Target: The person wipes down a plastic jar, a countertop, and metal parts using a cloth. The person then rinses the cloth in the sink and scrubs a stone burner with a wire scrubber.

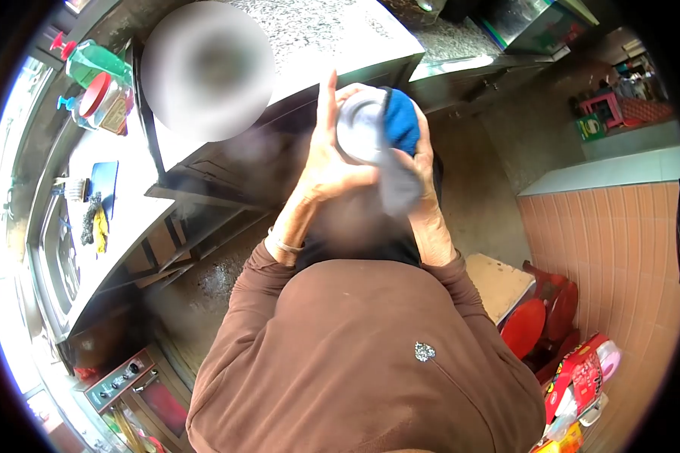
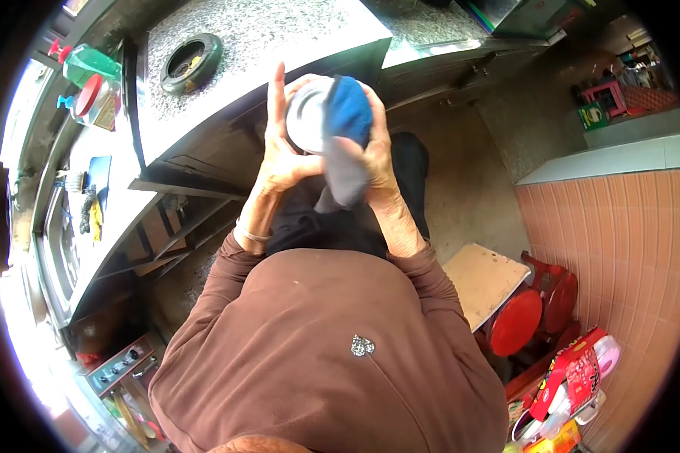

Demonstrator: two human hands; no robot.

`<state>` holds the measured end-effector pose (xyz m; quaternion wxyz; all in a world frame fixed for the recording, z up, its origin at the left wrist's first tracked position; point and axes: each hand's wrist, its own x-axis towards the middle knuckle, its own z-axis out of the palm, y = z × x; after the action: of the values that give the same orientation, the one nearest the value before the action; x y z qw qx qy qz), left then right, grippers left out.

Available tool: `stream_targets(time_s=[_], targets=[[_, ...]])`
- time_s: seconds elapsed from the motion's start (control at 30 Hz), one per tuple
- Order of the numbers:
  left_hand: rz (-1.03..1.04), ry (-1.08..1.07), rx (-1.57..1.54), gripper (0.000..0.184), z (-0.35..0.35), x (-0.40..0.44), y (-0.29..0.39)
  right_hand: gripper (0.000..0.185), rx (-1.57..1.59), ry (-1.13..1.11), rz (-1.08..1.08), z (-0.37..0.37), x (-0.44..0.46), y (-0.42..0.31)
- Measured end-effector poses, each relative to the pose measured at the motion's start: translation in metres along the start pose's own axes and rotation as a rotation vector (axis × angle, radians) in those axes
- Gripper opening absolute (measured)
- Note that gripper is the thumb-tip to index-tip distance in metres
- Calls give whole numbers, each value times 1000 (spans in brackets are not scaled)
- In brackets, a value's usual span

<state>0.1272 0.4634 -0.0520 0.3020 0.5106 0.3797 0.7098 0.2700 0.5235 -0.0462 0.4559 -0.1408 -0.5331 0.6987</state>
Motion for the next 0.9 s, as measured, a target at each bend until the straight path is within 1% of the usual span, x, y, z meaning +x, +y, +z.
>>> stream_targets(time_s=[0.07,0.1,0.2,0.23,0.27,0.33,0.37,0.43,0.47,0.53,0.6,0.63,0.67,0.73,0.83,0.9], targets=[[-214,137,-67,132,8,3,14,77,-183,32,104,9,2,-18],[-87,15,19,124,0,0,-1,69,-119,85,95,12,3,-18],[-24,-23,9,125,9,-1,4,57,56,206,228,11,9,-22],[9,-57,-79,123,8,-1,2,42,33,238,193,13,11,-24],[43,-49,-83,124,9,-1,0,39,59,216,212,10,12,-25],[13,62,-80,133,15,-2,1,35,112,167,250,4,14,-26],[1,47,-66,134,14,-3,2,32,64,151,228,2,14,-25],[-22,14,-37,137,8,-4,5,33,81,128,250,-11,19,-19],[-150,49,-42,137,5,-6,10,33,90,118,261,-14,21,-18],[-76,-4,147,132,2,-4,19,37,65,11,256,-18,19,-24],[-24,-80,165,126,-2,0,25,40,44,-83,246,-21,20,-32],[12,-156,175,117,-7,3,25,47,-120,-186,264,-17,21,-42],[119,-141,492,107,-6,3,18,52,-455,-180,79,-6,21,-48],[158,-147,600,100,-5,4,18,52,-408,-111,118,-2,21,-42],[274,-167,782,98,0,2,18,49,-507,-118,74,-1,26,-42],[278,-141,767,98,-1,-1,16,48,-318,-113,203,-6,26,-34]])
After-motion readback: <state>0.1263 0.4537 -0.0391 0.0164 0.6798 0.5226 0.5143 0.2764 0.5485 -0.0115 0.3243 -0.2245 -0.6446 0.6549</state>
